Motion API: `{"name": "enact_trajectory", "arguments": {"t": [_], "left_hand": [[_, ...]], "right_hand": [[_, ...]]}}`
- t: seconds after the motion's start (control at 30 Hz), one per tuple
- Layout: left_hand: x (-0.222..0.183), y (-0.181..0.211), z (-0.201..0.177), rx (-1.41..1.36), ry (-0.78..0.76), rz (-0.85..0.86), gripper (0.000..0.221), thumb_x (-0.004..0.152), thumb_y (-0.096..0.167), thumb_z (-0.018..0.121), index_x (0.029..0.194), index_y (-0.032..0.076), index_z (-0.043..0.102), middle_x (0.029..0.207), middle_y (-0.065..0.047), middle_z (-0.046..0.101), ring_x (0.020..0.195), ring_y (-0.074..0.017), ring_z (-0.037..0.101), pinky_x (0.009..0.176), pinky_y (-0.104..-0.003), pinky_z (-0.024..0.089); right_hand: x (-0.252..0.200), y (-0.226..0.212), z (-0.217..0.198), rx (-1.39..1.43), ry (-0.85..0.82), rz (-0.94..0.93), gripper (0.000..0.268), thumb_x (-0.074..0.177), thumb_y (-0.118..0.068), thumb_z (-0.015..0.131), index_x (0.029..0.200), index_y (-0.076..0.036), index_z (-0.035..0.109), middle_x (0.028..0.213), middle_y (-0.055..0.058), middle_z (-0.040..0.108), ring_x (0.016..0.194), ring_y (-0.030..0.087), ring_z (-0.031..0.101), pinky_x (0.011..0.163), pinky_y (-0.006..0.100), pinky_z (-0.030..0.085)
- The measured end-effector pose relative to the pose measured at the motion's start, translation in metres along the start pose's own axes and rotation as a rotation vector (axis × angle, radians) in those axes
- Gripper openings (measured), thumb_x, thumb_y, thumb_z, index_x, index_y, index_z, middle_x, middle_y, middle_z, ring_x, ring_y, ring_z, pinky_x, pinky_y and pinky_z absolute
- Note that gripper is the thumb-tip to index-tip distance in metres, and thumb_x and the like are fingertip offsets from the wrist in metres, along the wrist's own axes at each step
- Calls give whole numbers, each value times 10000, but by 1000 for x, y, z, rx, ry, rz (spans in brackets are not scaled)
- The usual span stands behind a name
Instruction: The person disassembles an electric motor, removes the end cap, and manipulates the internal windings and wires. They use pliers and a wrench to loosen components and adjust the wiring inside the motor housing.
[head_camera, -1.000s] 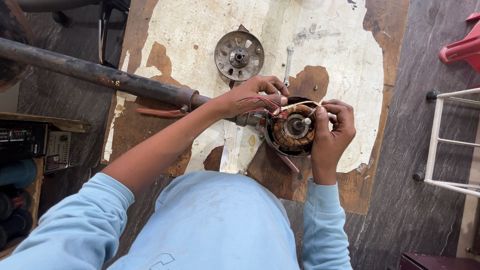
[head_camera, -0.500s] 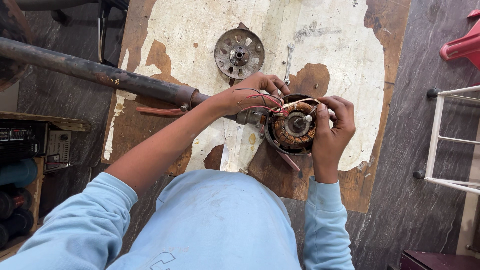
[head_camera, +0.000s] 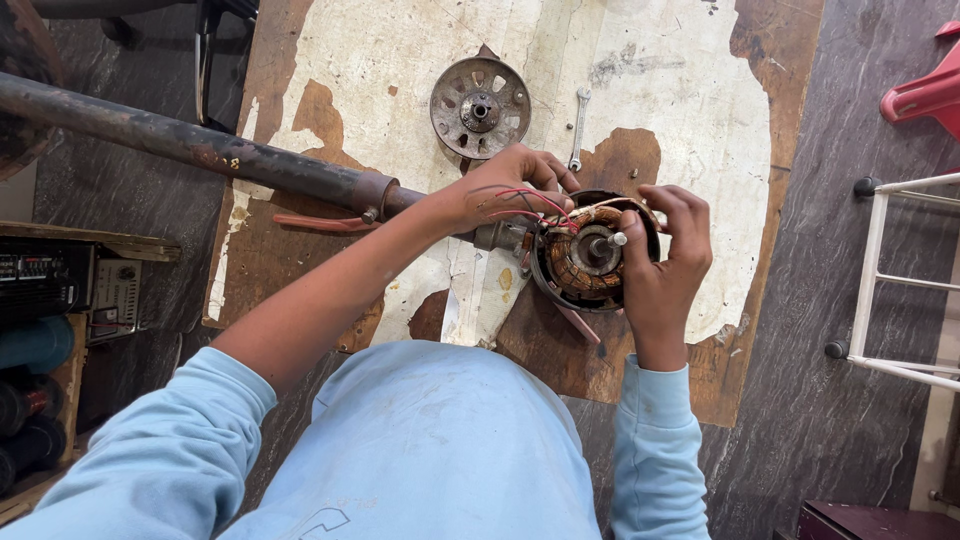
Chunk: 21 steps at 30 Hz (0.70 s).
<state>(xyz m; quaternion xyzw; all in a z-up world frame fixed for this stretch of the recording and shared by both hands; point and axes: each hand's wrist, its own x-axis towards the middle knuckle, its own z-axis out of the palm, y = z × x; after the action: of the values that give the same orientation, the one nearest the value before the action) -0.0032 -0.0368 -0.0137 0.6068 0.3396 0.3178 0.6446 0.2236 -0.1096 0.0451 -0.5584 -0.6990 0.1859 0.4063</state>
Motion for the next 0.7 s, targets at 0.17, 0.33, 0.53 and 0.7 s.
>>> {"name": "enact_trajectory", "arguments": {"t": [0.17, 0.33, 0.53, 0.7], "left_hand": [[1, -3, 4, 38, 35, 16, 389, 833, 347, 827, 672, 4, 738, 1154, -180, 744, 964, -204, 709, 823, -340, 564], [3, -3, 3, -34, 10, 28, 335, 823, 303, 824, 707, -3, 754, 1189, -188, 743, 931, -188, 714, 788, -322, 574], [-11, 15, 2, 159, 7, -88, 384, 839, 370, 798, 860, -13, 795, 905, -158, 801, 706, -170, 679, 650, -319, 555], [-14, 24, -6, 488, -33, 102, 479, 803, 434, 777, 956, -20, 788, 817, -182, 762, 691, -211, 728, 648, -327, 576]], "right_hand": [[-1, 2, 2, 178, -8, 122, 207, 1041, -127, 651, 1207, -8, 679, 1185, 117, 685, 1082, 189, 681, 930, 318, 561], [-1, 12, 2, 394, -40, 292, 253, 1069, -205, 612, 1151, 20, 694, 1104, 97, 690, 984, 158, 650, 874, 298, 538], [-3, 25, -2, 523, -46, 225, 406, 1131, -317, 521, 1118, 44, 707, 1164, 102, 692, 1078, 165, 653, 980, 307, 536], [-10, 28, 4, 563, 0, 343, 532, 1122, -434, 391, 1096, -4, 703, 1097, 70, 713, 971, 152, 681, 869, 294, 558]]}}
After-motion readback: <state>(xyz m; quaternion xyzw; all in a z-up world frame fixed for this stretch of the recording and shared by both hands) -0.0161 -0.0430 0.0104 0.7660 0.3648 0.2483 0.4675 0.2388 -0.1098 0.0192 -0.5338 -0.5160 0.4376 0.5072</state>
